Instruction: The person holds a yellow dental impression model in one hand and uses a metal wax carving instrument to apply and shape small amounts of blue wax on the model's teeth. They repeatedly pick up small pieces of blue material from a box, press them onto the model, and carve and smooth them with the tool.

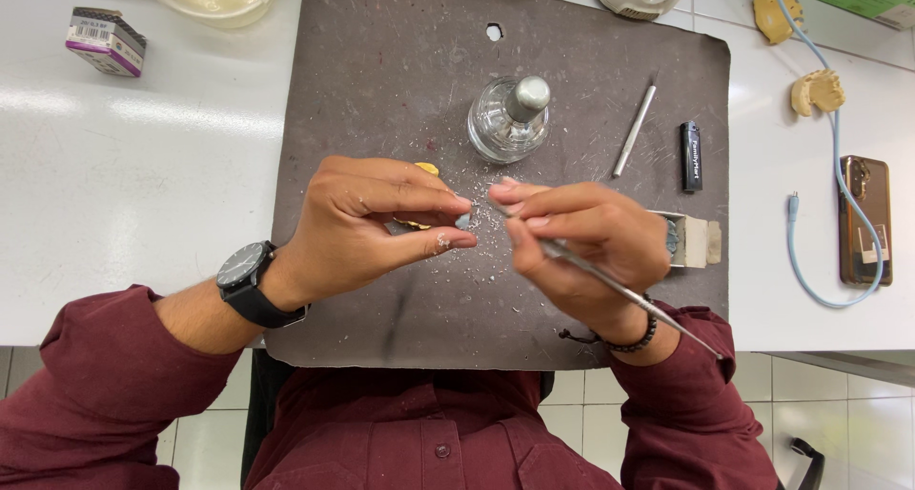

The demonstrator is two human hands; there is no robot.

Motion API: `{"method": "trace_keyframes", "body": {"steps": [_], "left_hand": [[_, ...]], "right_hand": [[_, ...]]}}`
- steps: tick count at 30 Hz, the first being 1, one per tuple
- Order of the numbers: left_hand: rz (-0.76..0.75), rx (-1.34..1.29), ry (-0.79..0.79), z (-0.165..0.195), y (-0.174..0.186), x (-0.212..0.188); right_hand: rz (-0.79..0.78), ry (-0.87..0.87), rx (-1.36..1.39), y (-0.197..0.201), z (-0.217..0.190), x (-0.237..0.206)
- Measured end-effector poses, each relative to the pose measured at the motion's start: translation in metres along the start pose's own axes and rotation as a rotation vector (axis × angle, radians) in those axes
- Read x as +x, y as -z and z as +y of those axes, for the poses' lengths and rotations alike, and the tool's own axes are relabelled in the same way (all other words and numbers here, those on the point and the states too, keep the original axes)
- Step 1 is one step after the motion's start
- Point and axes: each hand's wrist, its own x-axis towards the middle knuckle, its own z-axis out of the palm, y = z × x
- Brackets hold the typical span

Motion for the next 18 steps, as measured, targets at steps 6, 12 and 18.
{"method": "trace_keyframes", "body": {"steps": [6, 12, 18], "left_hand": [[-0.026, 0.357, -0.191, -0.005, -0.003, 0.0], [-0.108, 0.548, -0.347, -0.012, 0.003, 0.002], [-0.092, 0.569, -0.4, -0.012, 0.002, 0.002]], "right_hand": [[0.172, -0.497, 0.003, 0.046, 0.034, 0.015], [-0.246, -0.813, -0.698, 0.069, 0.072, 0.02], [-0.396, -0.775, -1.071, 0.063, 0.069, 0.021]]}}
